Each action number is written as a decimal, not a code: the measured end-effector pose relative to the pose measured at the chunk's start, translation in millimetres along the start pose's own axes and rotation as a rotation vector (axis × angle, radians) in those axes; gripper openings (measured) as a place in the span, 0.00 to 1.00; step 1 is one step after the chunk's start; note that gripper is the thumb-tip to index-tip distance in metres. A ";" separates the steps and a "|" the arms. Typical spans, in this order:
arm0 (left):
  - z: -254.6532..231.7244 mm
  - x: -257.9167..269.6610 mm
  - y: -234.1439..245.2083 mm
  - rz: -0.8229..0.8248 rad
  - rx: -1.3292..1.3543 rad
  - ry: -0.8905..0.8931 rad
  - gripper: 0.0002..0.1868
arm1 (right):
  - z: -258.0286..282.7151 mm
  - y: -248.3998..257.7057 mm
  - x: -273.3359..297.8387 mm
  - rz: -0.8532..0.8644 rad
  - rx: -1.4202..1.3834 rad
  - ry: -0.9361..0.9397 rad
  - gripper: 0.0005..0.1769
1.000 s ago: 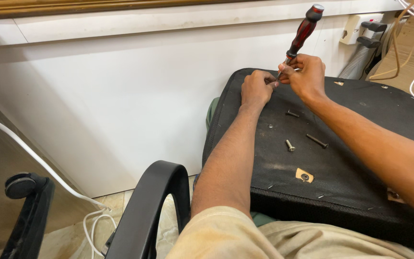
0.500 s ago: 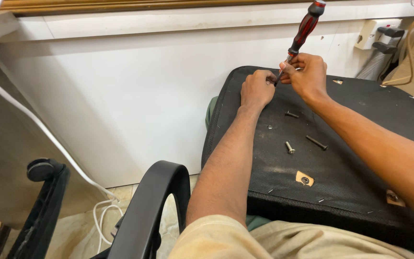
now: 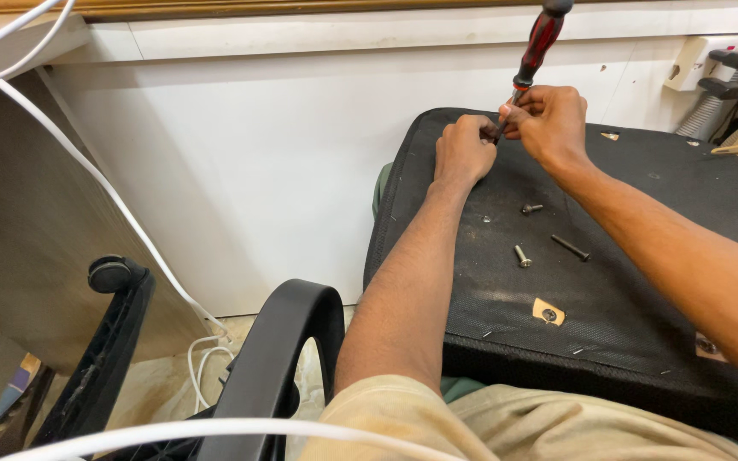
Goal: The person uses a screwdriver to tighten screws into a black chair seat. They repeatedly pick up screws, align them with holes, and turn the screwdriver to secure them.
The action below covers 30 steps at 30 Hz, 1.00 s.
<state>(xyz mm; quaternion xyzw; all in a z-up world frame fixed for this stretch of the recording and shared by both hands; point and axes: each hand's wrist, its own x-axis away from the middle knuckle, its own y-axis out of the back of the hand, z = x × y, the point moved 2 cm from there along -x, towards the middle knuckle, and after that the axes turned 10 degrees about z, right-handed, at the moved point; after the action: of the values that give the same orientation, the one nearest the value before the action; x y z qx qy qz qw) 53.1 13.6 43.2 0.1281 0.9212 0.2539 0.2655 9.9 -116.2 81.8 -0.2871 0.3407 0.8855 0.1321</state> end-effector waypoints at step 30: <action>-15.2 -18.7 -34.3 0.087 -0.054 -0.030 0.09 | -29.3 20.6 14.6 -0.074 0.014 -0.074 0.06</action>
<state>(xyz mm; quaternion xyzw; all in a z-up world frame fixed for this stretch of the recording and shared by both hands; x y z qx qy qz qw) 56.6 -28.1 43.8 0.1649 0.9034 0.2880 0.2715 1.6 -150.7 66.2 -0.2656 0.3311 0.8875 0.1794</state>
